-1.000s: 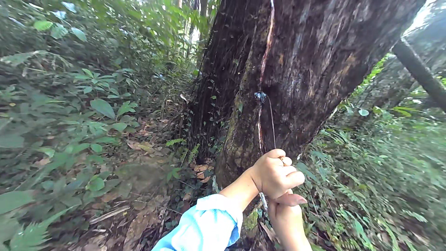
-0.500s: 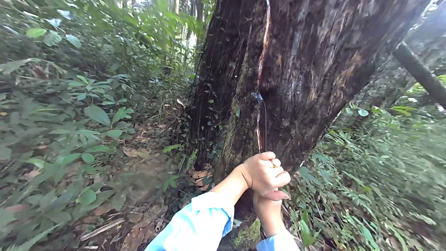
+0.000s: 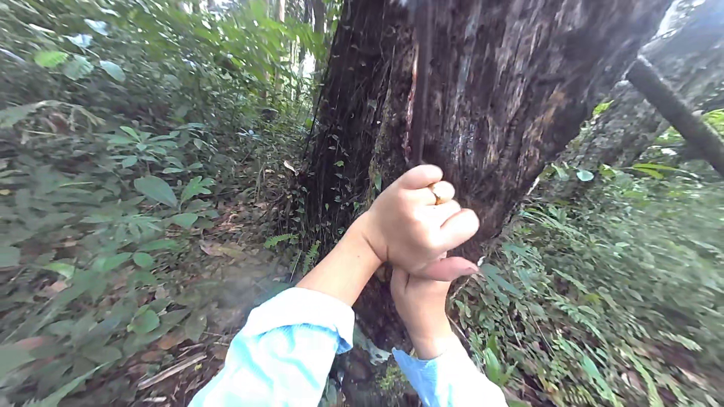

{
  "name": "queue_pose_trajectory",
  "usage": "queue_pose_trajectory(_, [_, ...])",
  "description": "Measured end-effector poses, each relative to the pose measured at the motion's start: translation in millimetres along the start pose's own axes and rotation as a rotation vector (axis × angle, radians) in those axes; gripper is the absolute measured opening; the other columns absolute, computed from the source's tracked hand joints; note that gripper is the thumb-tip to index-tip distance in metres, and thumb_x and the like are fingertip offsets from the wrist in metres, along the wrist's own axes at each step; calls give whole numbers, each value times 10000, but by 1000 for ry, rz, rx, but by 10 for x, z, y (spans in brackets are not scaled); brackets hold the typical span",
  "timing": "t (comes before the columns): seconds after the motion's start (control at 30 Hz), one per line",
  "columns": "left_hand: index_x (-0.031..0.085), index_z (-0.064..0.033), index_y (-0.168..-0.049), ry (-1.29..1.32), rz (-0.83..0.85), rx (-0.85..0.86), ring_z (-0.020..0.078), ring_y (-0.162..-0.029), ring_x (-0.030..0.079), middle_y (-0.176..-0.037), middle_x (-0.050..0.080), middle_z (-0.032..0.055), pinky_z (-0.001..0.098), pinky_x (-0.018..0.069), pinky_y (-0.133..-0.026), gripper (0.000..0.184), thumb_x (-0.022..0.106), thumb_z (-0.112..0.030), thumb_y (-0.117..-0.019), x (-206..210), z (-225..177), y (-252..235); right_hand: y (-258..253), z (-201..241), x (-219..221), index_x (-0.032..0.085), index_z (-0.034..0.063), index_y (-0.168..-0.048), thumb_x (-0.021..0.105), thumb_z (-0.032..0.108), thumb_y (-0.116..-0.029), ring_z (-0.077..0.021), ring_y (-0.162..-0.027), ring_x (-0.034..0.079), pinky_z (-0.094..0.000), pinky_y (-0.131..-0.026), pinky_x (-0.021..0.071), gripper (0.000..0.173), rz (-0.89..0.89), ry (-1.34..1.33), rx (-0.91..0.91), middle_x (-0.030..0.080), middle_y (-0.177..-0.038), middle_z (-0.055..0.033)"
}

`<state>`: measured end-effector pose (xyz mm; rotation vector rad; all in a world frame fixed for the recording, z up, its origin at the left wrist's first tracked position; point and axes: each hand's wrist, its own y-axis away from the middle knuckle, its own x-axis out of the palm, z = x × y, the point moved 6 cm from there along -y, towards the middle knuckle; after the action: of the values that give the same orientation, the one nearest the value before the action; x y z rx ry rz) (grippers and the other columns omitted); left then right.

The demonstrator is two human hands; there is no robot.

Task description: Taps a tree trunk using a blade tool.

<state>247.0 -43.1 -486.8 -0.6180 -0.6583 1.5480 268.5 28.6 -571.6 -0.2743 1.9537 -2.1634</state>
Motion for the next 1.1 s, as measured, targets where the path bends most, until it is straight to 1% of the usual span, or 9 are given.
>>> queue_pose_trajectory(0.03, [575,-113,-671,-4,13,-33,178,-547,453,-493,410,11,361,394,-863,559,381,-498,-1027,-1,-85,89,121,10,-33,677,30,-938,581,175,-965,-126,-872,708,-247,-818,570,176,45,21,-2,713,-860,-100])
queue_pose_trajectory(0.1, [566,-116,-678,22,35,-132,199,-534,469,-497,436,26,361,415,-834,585,342,-515,-1043,87,-349,343,463,-26,-177,693,15,-886,567,167,-941,-194,-820,723,-304,-745,594,205,125,82,16,716,-833,-127])
queue_pose_trajectory(0.23, [556,-135,-639,161,17,-269,199,-508,491,-480,451,24,347,449,-809,621,326,-555,-1035,346,-917,561,973,-30,-720,652,-26,-896,581,106,-924,-207,-791,715,-301,-743,593,152,267,142,133,705,-835,-169])
queue_pose_trajectory(0.33, [539,-130,-634,260,-24,-277,181,-485,439,-469,421,13,341,414,-744,615,356,-570,-1023,391,-1053,341,904,97,-1038,638,-59,-956,569,48,-924,-183,-760,691,-278,-739,578,132,365,117,190,691,-831,-184])
queue_pose_trajectory(0.5, [548,-108,-627,385,-66,-360,182,-461,426,-461,427,26,351,399,-698,692,278,-609,-1019,270,-987,85,557,406,-1278,619,-133,-1054,568,-3,-910,-289,-700,671,-366,-655,570,200,640,160,227,669,-874,-265])
queue_pose_trajectory(0.63, [547,-93,-633,517,-66,-380,176,-466,396,-468,413,31,346,376,-675,720,273,-637,-1018,125,-945,-31,417,650,-1319,545,-166,-1159,542,32,-932,-273,-638,609,-385,-587,525,301,818,120,257,629,-848,-244])
queue_pose_trajectory(0.7, [563,-79,-640,583,-64,-375,166,-472,392,-474,421,32,335,370,-674,736,280,-641,-1021,68,-881,-30,379,751,-1260,539,-182,-1185,563,36,-913,-281,-645,618,-392,-589,534,349,829,126,278,631,-882,-259])
queue_pose_trajectory(0.83, [548,-75,-662,694,-108,-375,143,-512,381,-504,420,36,309,359,-708,751,286,-684,-1014,11,-796,71,400,852,-1122,596,-153,-1088,574,22,-896,-279,-601,630,-374,-545,546,261,775,213,294,626,-930,-283])
queue_pose_trajectory(1.1, [519,-95,-671,599,-162,-318,144,-519,379,-504,387,27,293,365,-693,717,281,-676,-1017,132,-837,217,559,673,-1058,656,-115,-1007,583,-20,-874,-322,-586,674,-393,-530,579,179,668,310,238,645,-945,-302])
